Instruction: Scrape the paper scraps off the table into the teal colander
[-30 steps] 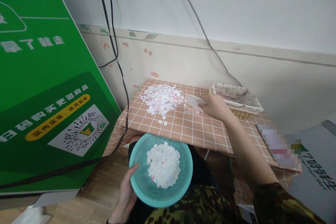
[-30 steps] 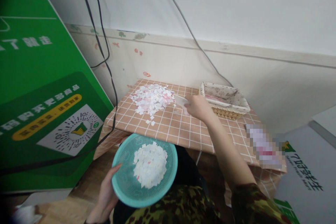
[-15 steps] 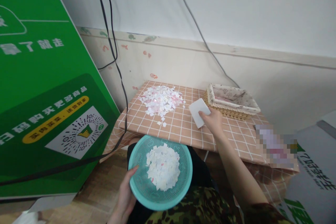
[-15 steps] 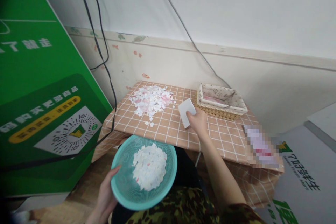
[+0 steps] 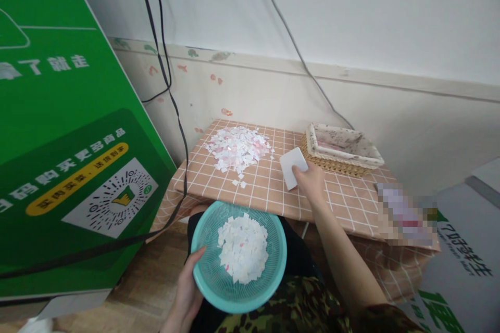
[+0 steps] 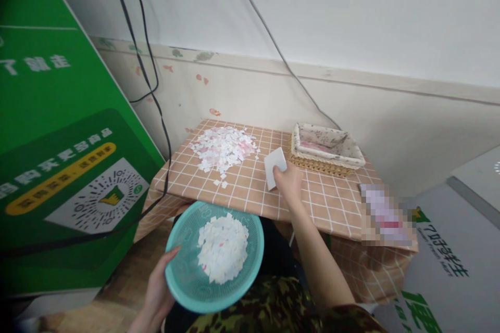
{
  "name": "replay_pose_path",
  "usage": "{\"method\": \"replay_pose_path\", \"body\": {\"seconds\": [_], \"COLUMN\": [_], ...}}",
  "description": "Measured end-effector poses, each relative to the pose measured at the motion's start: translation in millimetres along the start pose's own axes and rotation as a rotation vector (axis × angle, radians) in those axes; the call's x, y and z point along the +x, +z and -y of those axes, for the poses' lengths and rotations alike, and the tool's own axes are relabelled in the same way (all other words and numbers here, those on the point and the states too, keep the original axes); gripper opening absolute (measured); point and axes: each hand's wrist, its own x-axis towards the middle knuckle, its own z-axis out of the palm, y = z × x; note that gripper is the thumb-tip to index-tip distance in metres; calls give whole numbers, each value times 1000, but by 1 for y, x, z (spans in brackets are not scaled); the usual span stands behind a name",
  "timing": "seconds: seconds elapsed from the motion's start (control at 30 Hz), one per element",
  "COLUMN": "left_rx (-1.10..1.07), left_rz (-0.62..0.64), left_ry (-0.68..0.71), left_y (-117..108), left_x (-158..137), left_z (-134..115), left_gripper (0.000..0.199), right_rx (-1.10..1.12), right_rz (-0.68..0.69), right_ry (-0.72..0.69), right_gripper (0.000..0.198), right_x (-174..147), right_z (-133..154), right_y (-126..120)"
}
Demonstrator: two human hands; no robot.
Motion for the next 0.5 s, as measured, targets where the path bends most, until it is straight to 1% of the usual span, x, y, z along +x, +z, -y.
{"method": "replay_pose_path", "body": {"seconds": [0.1, 0.2, 0.33, 0.4, 0.5], "left_rx": [-1, 7, 7, 7, 5], "left_rz": [8, 13, 10, 4, -1], "left_ry": [-7, -7, 0, 2, 7], "left_y": [0, 1, 2, 3, 5], "left_x": [0, 0, -2, -4, -6], "left_z": [0, 0, -1, -2, -2], "left_gripper": [18, 20, 18, 18, 18], "right_rx": [-4, -34, -87, -127, -185], "right_rz": [-17, 7, 62, 94, 144], "right_ry": [-4, -10, -84, -106, -143], "right_gripper": [35, 33, 31, 30, 27], "right_x": [6, 11, 12, 11, 10], "right_z": [8, 18, 27, 29, 32], "right_y": [-1, 5, 11, 9, 0]}}
